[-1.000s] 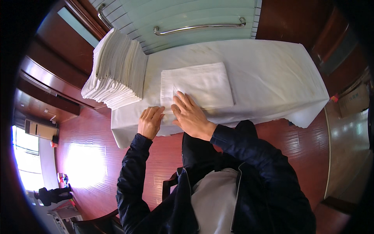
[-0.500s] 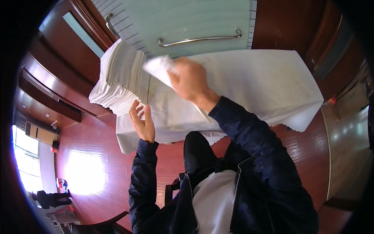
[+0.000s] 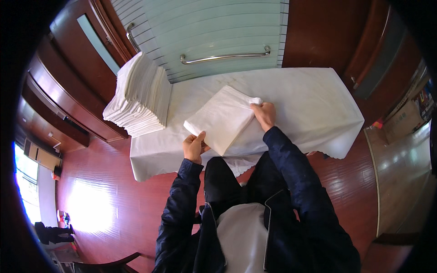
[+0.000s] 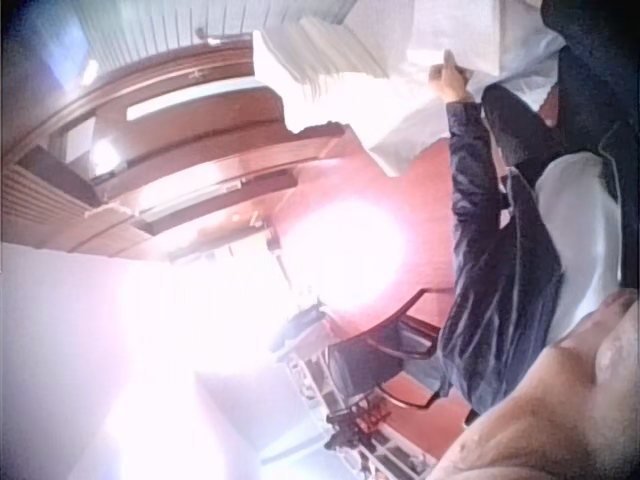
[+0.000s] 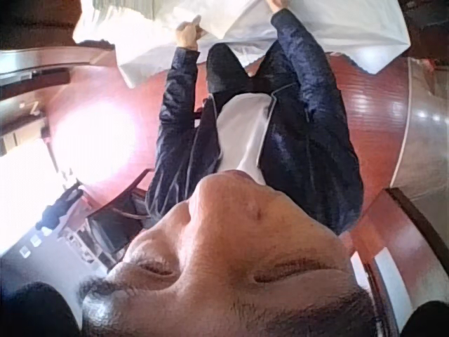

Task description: The person folds multiple white linens on a table, smoothing and aligning each piece before stacking them. The person then wipes a wooden surface with a yellow cloth.

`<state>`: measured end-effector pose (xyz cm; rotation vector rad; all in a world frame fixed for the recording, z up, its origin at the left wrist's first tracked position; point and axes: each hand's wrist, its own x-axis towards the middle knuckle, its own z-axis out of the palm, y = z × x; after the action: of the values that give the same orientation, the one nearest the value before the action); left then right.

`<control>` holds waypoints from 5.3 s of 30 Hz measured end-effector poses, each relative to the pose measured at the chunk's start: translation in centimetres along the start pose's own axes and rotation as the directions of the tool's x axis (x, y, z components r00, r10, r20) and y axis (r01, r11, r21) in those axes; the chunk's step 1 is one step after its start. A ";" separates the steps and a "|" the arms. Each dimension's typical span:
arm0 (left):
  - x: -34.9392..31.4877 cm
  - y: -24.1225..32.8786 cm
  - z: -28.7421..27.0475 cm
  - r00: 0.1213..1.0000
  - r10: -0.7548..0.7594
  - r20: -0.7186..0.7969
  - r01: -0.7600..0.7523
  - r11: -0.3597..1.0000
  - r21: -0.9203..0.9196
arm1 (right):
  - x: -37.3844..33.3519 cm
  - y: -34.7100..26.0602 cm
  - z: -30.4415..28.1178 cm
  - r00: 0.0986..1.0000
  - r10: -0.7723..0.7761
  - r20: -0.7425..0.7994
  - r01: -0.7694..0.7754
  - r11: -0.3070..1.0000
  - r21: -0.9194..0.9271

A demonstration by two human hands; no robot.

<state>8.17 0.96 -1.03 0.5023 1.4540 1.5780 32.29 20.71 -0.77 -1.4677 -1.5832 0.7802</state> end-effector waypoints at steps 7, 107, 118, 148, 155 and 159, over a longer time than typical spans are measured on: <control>-1.2 2.0 1.7 0.996 -0.052 0.078 0.060 0.993 -0.103 | 1.8 -0.4 -2.1 0.962 0.097 0.255 -0.190 0.908 0.373; 8.6 -0.7 9.2 0.454 0.381 0.805 -0.824 -0.163 0.542 | -64.0 17.9 -18.3 0.298 0.885 -0.359 -0.877 0.105 -0.469; 8.1 -0.4 9.0 0.448 0.411 0.794 -0.836 -0.124 0.535 | -61.7 18.2 -21.8 0.312 0.927 -0.211 -0.756 0.108 -0.645; -3.8 -4.0 10.5 0.682 -0.005 0.731 0.369 0.865 -0.338 | -15.4 -3.2 -14.0 0.864 -0.040 0.502 -0.491 -0.290 0.821; -6.4 -4.0 6.2 0.801 -0.231 0.552 0.558 0.622 -0.550 | -16.8 1.6 -8.6 0.673 0.288 0.682 -0.734 0.372 0.568; -8.2 -2.7 5.8 0.813 -0.207 0.543 0.529 0.651 -0.544 | -15.6 2.7 -9.3 0.594 0.139 0.792 -0.788 0.300 0.538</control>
<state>17.83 -2.76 0.00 0.0765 0.5041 1.3966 41.45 4.84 -1.13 -0.8559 -0.6895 2.2929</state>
